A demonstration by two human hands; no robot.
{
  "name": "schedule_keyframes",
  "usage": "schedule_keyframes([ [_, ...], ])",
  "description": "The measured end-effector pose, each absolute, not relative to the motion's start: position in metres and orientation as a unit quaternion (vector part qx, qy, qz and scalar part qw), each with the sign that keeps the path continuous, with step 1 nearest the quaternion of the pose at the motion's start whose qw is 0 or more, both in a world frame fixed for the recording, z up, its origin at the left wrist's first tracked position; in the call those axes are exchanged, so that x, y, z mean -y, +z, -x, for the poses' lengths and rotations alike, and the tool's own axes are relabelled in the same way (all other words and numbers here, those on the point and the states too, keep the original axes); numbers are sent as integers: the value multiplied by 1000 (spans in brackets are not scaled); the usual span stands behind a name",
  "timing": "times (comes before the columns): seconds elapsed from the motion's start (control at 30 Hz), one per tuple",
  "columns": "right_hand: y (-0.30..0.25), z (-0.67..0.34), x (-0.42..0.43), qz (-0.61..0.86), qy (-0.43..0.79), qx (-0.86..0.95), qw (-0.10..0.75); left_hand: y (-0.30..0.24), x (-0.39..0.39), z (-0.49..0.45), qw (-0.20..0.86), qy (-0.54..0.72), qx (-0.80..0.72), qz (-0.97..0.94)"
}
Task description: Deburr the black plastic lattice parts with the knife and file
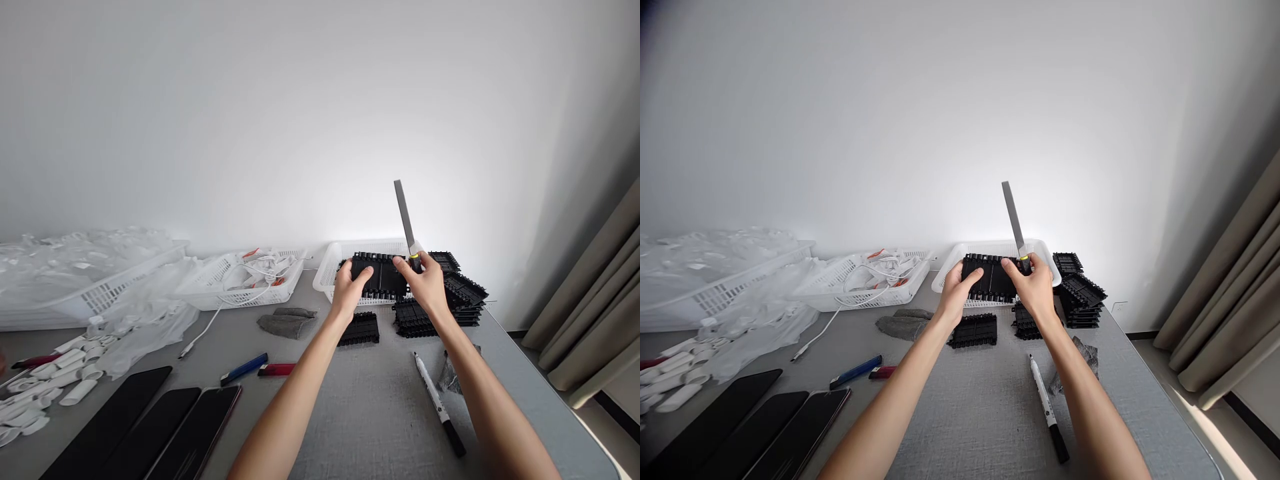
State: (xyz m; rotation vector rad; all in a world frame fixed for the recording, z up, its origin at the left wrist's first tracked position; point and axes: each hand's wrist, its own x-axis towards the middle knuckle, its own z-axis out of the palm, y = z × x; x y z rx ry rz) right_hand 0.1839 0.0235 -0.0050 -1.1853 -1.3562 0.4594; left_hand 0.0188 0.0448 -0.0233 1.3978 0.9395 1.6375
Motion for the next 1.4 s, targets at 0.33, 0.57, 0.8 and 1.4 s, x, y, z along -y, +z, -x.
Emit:
schedule_keyframes([
  [0.33, -14, -192, -34, 468, 252, 600, 597, -34, -55, -18, 350, 669, -405, -516],
  [0.57, -13, -193, -37, 357, 457, 506, 639, -43, -64, -15, 386, 682, -403, -472],
  [0.8, -12, -197, -39, 343, 497, 481, 635, -43, -62, -19, 349, 698, -427, -457],
  [1.4, -9, -205, -35, 390, 411, 562, 603, -27, -53, -14, 304, 681, -433, -506],
])
